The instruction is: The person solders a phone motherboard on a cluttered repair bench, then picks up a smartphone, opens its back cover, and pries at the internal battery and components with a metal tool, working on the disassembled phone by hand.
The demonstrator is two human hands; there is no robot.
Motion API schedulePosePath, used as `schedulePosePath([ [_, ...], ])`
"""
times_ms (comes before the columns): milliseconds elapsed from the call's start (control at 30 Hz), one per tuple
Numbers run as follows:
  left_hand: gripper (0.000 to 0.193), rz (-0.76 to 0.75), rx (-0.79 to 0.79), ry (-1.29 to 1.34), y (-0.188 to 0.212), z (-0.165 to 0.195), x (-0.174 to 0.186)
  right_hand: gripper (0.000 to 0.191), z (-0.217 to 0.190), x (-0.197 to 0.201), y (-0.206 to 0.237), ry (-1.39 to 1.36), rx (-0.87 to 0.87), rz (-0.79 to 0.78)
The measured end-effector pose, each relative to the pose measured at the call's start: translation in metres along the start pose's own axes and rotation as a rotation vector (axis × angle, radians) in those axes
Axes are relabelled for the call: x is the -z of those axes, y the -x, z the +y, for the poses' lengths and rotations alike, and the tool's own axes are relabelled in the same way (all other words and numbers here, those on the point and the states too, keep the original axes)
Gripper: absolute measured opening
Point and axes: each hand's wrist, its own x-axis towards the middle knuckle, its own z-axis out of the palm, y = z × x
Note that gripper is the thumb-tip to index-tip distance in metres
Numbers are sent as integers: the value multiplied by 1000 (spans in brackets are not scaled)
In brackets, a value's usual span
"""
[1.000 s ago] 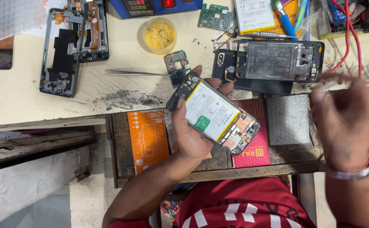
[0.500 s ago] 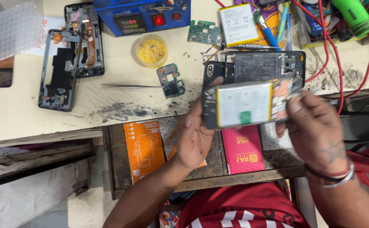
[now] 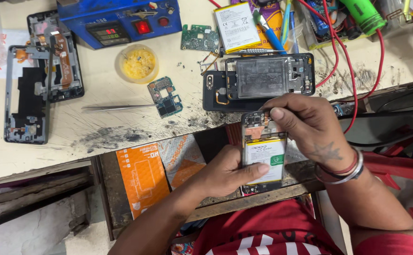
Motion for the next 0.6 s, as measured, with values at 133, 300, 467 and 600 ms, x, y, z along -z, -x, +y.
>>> schedulePosePath([
  [133, 39, 148, -34, 17, -4, 5, -6, 18, -7, -10, 10, 89, 119, 234],
  [300, 36, 207, -121, -201, -5, 6, -5, 18, -8, -13, 28, 561, 477, 381],
  [467, 35, 232, -137, -292, -6, 3, -6, 21, -2, -21, 36, 620, 398, 318],
  [600, 34, 237, -86, -320, -7, 3, -4, 21, -6, -23, 36, 659, 347, 322],
])
